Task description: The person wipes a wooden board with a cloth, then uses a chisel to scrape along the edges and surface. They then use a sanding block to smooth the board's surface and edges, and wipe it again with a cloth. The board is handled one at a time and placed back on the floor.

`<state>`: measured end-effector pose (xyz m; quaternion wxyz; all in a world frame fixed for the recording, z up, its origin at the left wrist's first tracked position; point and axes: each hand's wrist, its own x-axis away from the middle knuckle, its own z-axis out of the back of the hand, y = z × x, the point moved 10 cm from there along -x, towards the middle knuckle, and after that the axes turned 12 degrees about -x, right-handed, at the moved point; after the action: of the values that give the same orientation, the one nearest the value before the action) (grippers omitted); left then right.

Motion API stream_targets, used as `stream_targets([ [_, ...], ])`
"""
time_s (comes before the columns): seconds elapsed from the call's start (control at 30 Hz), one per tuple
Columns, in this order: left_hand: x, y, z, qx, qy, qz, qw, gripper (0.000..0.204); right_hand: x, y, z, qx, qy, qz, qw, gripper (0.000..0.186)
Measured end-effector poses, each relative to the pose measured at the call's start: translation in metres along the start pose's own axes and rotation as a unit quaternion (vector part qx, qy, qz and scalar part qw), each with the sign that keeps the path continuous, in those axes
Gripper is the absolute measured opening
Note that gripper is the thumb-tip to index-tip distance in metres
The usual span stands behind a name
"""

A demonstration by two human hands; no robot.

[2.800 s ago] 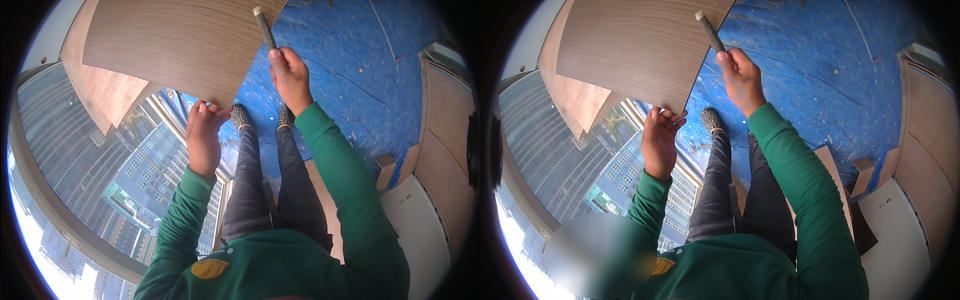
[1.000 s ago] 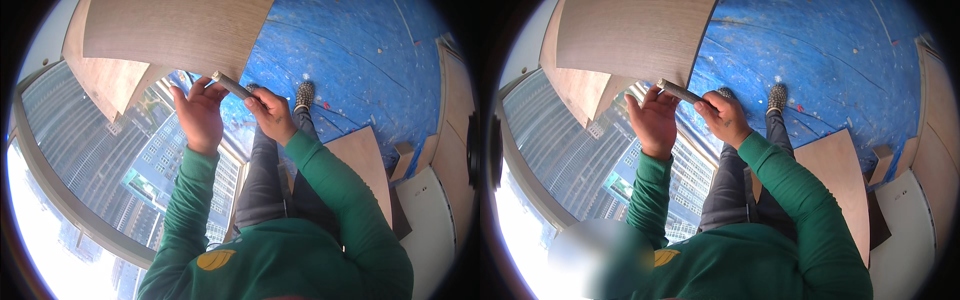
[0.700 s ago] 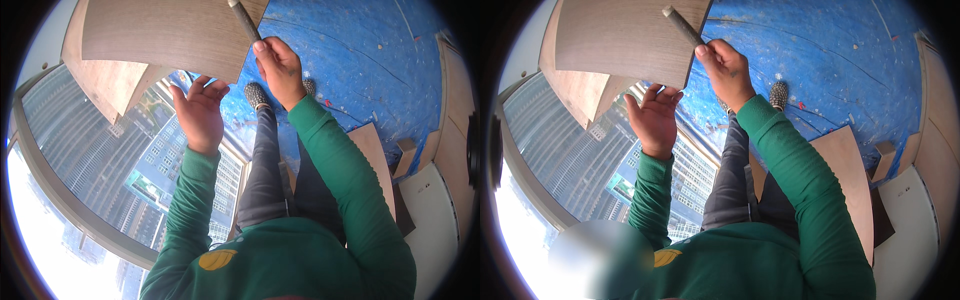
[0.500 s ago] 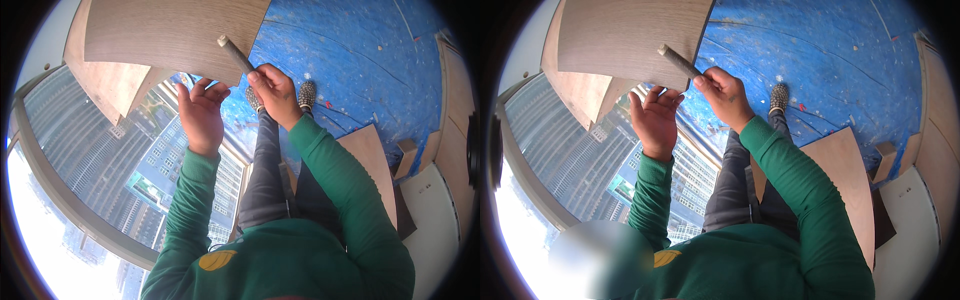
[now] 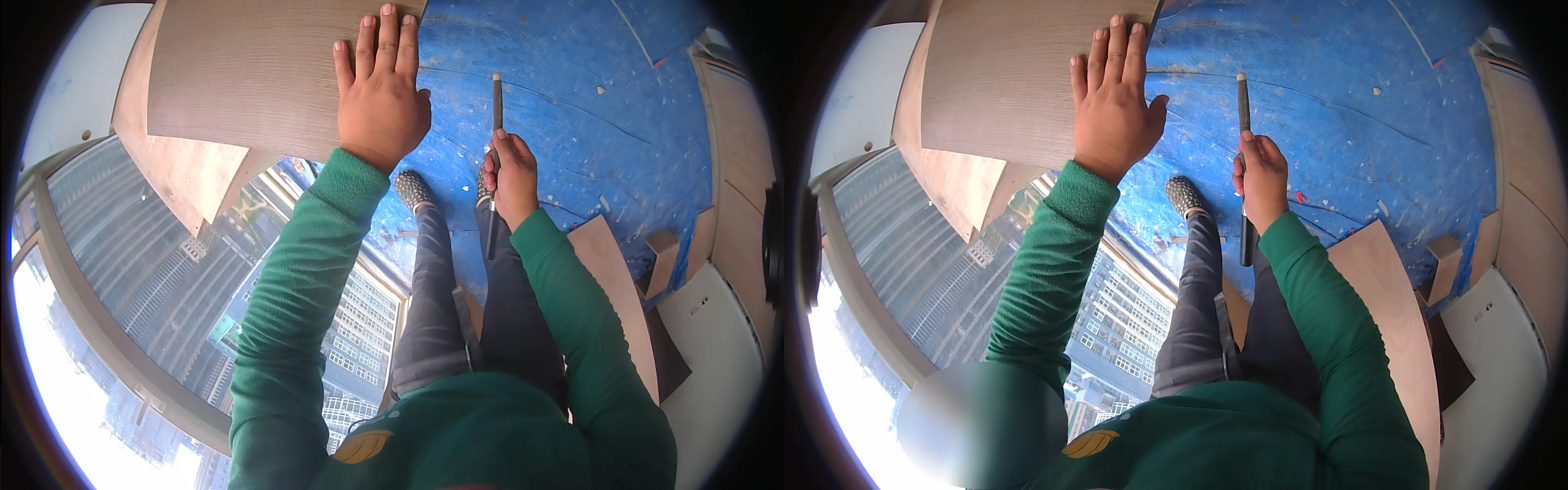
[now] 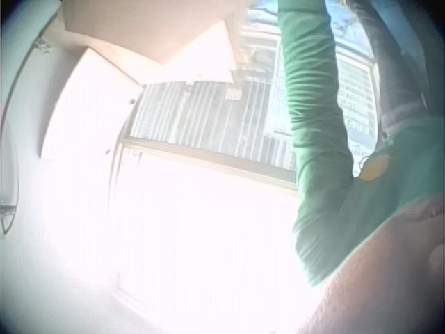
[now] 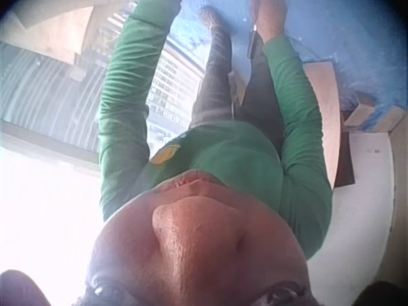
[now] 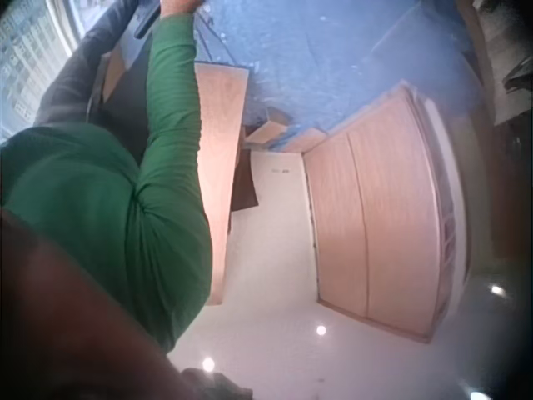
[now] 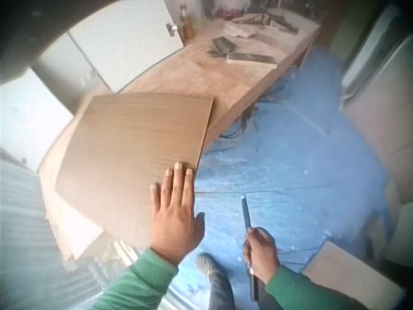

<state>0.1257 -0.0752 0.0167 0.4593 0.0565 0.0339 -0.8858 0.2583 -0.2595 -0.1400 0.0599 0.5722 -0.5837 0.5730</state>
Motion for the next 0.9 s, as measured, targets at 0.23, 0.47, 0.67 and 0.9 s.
stream_targets([
  [0.23, 0.009, -0.001, -0.016, -0.043, -0.044, -0.032, 0.998, 0.086, 0.031, 0.020, 0.034, 0.072, 0.003, -0.014, 0.997, 0.030],
  [0.47, 0.051, -0.032, 0.012, 0.168, -0.135, -0.106, 0.971, 0.092, 0.034, 0.041, -0.055, 0.107, -0.175, 0.074, 0.976, 0.027],
  [0.67, -0.084, -0.121, -0.002, 0.271, 0.011, 0.001, 0.963, 0.054, 0.066, 0.090, -0.136, 0.184, -0.262, 0.150, 0.935, 0.025],
  [0.9, -0.140, -0.132, -0.041, -0.018, 0.050, -0.020, 0.998, 0.059, -0.018, 0.007, -0.156, 0.092, -0.187, 0.186, 0.960, 0.029],
])
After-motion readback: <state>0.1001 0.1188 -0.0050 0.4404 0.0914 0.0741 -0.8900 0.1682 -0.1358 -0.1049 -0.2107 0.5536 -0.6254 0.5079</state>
